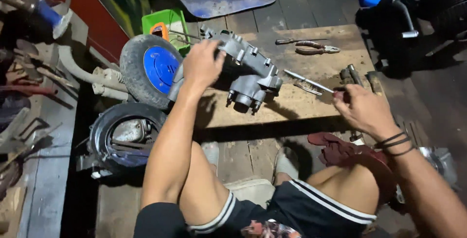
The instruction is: Cleaning a motorcycle engine casing using a wire brush and a scraper to remove accumulated dirt and grime.
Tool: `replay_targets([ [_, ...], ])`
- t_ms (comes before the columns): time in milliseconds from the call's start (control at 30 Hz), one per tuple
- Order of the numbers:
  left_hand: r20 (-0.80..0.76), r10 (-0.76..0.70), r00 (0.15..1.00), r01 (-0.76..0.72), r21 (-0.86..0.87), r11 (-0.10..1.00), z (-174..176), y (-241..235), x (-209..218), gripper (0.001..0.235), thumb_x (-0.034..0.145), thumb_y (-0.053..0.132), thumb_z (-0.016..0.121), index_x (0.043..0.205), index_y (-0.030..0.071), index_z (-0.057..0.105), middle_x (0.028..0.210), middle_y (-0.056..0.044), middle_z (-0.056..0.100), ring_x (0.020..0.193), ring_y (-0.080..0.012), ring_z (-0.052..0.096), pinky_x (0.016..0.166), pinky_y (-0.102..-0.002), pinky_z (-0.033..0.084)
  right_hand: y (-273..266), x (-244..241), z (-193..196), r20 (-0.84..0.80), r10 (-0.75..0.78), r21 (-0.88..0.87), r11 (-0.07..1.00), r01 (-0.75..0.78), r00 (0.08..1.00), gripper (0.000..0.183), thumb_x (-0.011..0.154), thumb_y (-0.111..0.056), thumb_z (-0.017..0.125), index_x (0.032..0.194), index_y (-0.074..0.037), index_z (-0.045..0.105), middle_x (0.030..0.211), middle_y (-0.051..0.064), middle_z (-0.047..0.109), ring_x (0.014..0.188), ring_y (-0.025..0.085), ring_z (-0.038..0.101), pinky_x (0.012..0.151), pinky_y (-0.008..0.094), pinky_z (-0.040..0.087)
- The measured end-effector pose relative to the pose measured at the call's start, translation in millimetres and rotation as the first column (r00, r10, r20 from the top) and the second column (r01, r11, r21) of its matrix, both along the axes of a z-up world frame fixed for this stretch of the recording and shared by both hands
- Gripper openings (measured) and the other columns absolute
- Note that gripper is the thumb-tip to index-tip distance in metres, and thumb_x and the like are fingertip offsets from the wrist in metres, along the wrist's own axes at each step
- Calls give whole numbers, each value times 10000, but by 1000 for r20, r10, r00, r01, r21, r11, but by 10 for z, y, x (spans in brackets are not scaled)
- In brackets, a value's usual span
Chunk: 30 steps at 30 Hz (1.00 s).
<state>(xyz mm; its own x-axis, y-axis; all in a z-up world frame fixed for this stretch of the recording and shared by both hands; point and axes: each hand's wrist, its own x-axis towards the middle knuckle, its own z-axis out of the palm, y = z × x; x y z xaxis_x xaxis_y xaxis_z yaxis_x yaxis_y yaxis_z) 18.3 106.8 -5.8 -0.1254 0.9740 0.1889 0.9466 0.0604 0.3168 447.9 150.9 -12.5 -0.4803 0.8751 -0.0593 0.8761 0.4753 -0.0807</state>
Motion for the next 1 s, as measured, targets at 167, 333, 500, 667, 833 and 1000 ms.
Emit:
replay_targets([
  [167,219,137,966,-191,249,949,-118,23,-297,418,1021,331,571,1335,59,620,1163,-147,636,1117,-352,579,902,-512,495,-74,-125,346,-44,5,140,990,1,999,337,1038,-443,537,1130,-129,614,1054,117,717,870,328,692,688,474,595],
  [333,274,141,952,-213,257,943,-306,123,-199,416,1000,338,608,1332,88,621,1269,-152,611,1199,-354,545,985,-525,463,-291,-428,285,-590,-167,-120,986,119,790,255,1092,-231,546,1229,-18,572,991,156,673,758,280,614,656,394,495],
  [500,268,77,960,-207,501,840,-217,304,-160,273,936,280,699,1184,164,693,1016,-93,605,1010,-341,622,891,-473,513,-649,-919,-365,-787,-195,-160,981,112,585,281,1072,-126,511,1309,25,500,1068,208,615,896,318,578,775,409,468],
  [667,311,169,935,-313,502,806,-197,732,-522,270,977,318,647,1210,184,674,1087,-103,609,1083,-357,613,996,-483,466,-887,-1505,-968,-764,-127,-74,991,110,633,431,1016,-115,550,1394,89,515,1192,361,647,1128,538,611,972,601,471],
  [833,572,322,754,-580,352,735,-403,950,-861,326,1006,411,576,1193,162,670,1098,-184,652,1122,-434,618,1054,-535,424,-752,-1650,-690,-735,-137,-120,990,72,664,482,1003,-115,523,1473,-13,492,1219,334,660,1125,527,620,931,619,504],
  [1000,624,350,698,-586,219,780,-215,1002,-697,459,1026,516,526,1262,134,625,1244,-226,609,1201,-471,587,1062,-576,416,-589,-1741,-769,-708,-134,-117,991,71,694,468,1001,-179,550,1456,-70,523,1206,306,667,1098,522,633,933,615,514],
])
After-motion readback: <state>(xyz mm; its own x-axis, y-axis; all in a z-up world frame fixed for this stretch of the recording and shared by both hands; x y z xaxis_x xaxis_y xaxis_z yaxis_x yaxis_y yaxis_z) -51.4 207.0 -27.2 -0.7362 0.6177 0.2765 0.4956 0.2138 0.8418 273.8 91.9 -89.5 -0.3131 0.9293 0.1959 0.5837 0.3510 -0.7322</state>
